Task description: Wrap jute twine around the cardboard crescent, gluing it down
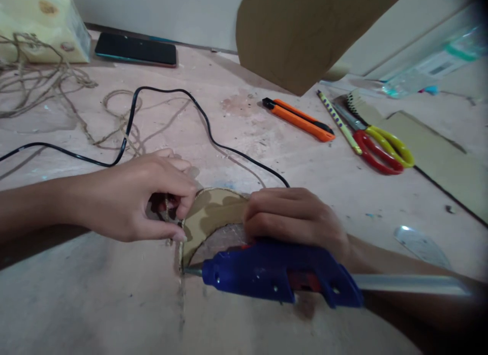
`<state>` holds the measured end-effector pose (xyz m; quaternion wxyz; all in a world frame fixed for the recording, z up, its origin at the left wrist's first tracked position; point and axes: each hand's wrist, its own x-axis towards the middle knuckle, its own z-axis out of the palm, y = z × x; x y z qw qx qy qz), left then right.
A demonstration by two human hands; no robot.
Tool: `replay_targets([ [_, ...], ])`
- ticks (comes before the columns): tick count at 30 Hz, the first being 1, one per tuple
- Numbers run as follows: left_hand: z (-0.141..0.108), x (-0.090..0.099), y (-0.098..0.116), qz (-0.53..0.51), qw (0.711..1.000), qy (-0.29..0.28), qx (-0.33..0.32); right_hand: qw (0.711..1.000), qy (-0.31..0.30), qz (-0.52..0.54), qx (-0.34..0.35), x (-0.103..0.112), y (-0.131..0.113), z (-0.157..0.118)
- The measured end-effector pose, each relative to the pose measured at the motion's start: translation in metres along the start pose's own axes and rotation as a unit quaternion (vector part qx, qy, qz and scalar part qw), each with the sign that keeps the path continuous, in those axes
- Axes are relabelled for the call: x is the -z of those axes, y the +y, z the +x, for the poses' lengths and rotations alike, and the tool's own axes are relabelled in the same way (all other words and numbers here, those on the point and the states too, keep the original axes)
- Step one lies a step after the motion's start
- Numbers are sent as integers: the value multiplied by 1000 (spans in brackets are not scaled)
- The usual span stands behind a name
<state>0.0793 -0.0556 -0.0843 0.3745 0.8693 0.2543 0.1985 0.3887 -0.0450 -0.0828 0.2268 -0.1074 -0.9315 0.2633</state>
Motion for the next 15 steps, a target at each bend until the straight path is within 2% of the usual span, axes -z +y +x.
replay_targets([
  [5,1,0,1,-3,1000,-3,9,999,13,-25,21,0,-1,0],
  [10,2,1,1,2,1000,-7,3,998,-25,-54,16,0,-1,-3],
  [15,1,0,1,1,1000,-1,-2,998,-5,-54,24,1,-3,-2],
])
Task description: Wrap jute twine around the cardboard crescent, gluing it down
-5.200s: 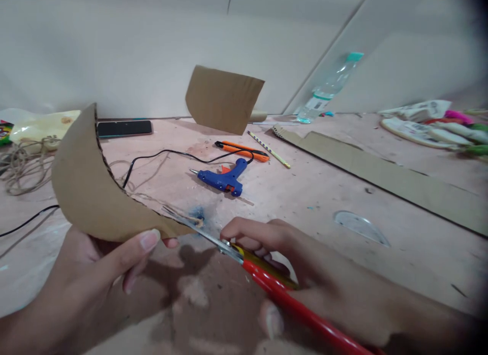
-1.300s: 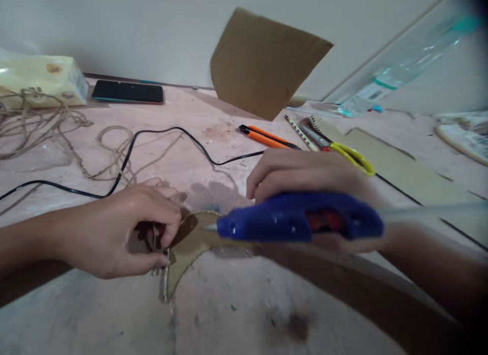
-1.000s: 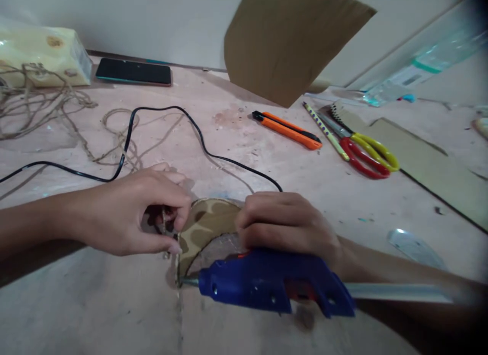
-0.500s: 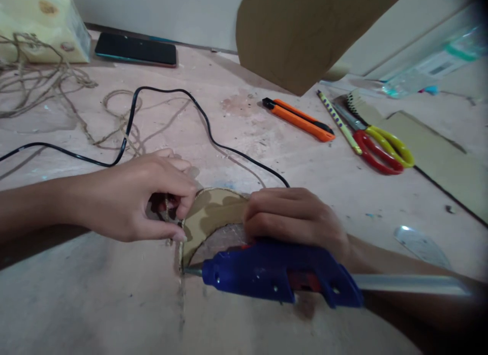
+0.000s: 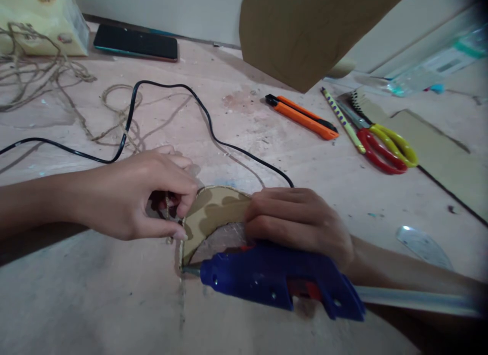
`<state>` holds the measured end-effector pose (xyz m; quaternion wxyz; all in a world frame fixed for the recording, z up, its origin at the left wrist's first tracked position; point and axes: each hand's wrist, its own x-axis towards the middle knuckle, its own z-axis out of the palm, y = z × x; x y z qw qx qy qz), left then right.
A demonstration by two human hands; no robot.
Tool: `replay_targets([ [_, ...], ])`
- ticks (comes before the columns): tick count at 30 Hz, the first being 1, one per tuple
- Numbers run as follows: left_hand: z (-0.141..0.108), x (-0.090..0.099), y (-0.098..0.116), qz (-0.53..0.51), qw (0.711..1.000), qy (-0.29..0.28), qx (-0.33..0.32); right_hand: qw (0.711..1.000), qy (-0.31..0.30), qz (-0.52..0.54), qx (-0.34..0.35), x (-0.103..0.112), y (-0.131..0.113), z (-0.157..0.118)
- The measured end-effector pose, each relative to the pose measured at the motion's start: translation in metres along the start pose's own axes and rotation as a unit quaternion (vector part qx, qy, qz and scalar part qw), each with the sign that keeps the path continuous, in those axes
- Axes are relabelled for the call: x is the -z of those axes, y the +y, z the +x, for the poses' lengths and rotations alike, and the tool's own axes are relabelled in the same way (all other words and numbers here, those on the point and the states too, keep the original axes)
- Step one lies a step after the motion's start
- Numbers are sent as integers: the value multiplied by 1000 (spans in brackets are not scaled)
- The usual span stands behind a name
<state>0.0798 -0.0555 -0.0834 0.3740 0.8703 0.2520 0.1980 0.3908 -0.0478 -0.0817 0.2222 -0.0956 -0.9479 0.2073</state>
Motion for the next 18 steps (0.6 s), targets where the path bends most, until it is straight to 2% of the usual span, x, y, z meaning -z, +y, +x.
replay_targets([
  [8,0,0,2,7,1000,1,0,998,55,-4,26,-14,8,-6],
  [18,-2,1,0,6,1000,-1,-3,998,52,-23,18,-12,6,-5],
])
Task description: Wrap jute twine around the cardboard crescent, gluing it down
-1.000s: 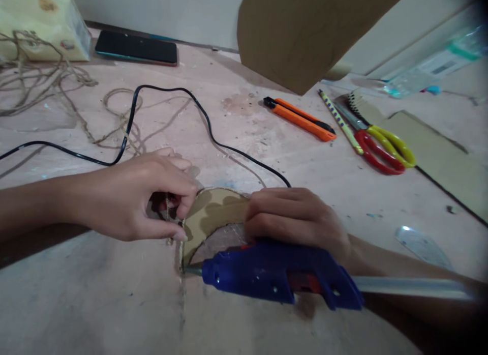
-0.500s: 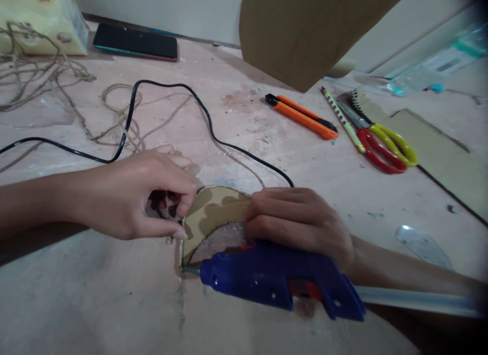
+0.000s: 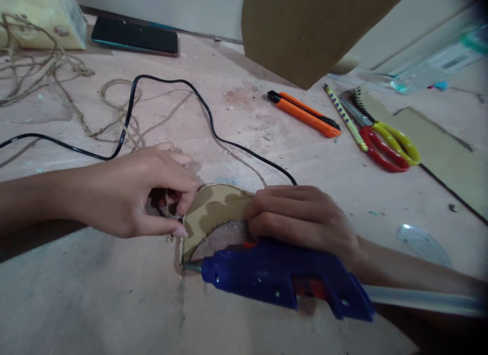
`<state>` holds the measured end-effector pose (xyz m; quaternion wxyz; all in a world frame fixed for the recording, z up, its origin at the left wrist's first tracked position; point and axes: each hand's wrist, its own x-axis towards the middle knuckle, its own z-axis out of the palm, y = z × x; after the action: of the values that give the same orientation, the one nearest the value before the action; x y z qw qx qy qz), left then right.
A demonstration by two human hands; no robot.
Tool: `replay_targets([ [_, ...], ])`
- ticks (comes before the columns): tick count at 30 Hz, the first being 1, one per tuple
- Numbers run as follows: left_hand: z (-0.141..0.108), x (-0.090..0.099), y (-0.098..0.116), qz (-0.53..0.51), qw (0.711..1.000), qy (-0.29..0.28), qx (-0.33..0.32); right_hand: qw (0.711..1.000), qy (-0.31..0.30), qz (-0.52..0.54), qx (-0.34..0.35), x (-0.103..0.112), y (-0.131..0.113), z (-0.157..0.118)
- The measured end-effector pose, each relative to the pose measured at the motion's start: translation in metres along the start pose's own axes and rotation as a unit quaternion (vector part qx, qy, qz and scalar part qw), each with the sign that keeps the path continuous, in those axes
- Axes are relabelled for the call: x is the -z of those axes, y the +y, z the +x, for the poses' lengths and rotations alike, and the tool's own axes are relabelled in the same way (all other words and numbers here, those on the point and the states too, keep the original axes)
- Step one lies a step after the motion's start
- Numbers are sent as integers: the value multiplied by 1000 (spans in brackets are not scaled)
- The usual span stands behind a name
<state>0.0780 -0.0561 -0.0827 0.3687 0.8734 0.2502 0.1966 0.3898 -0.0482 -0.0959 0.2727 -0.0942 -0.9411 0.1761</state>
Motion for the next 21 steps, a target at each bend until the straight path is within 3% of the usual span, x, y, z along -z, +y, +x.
replay_targets([
  [21,3,-1,2,-5,1000,8,8,999,-11,30,-25,3,1,-2],
])
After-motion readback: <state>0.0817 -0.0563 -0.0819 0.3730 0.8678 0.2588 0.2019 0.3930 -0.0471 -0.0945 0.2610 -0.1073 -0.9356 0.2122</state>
